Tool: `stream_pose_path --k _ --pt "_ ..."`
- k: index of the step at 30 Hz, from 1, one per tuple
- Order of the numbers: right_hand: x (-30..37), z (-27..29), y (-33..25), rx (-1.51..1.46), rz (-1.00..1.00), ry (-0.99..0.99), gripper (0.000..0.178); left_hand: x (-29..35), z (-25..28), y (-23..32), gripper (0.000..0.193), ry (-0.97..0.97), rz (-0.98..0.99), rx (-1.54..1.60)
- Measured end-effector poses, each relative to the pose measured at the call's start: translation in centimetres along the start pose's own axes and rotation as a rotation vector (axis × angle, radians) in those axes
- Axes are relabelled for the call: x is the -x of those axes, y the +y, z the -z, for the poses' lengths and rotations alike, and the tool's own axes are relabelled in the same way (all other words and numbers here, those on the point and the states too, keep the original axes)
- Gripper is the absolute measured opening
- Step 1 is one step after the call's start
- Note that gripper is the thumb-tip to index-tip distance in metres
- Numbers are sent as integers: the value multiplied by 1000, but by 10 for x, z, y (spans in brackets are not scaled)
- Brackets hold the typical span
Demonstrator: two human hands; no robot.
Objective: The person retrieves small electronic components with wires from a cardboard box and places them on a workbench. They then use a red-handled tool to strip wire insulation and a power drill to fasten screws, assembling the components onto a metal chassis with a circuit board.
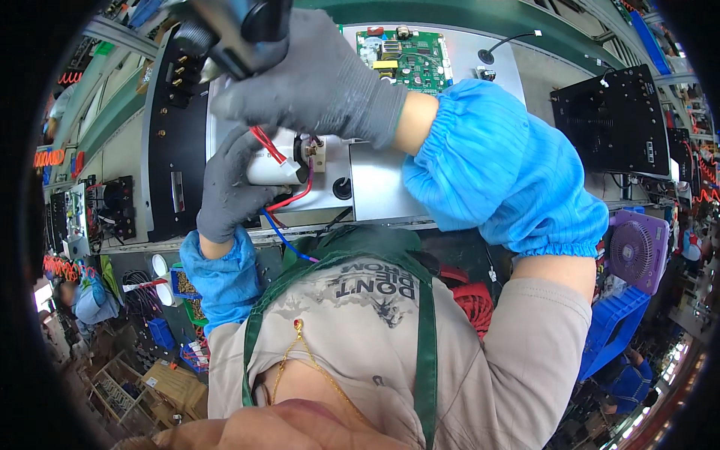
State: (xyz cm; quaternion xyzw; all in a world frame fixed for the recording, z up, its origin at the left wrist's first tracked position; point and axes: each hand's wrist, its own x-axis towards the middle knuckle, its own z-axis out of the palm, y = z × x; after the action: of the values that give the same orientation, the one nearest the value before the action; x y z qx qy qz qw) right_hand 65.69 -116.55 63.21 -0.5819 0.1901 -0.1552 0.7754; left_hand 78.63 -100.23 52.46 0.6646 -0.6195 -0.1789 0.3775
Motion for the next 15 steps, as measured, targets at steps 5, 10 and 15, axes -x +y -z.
stream_pose_path --k 5,10,15 --pt "9 4 29 526 301 13 39 1 0 -2 75 0 -5 -11" --pt "-1 28 60 337 322 -30 30 3 -2 -5 72 35 -50 40" --pt "17 27 23 418 541 -32 22 23 -10 0 36 320 398 553"
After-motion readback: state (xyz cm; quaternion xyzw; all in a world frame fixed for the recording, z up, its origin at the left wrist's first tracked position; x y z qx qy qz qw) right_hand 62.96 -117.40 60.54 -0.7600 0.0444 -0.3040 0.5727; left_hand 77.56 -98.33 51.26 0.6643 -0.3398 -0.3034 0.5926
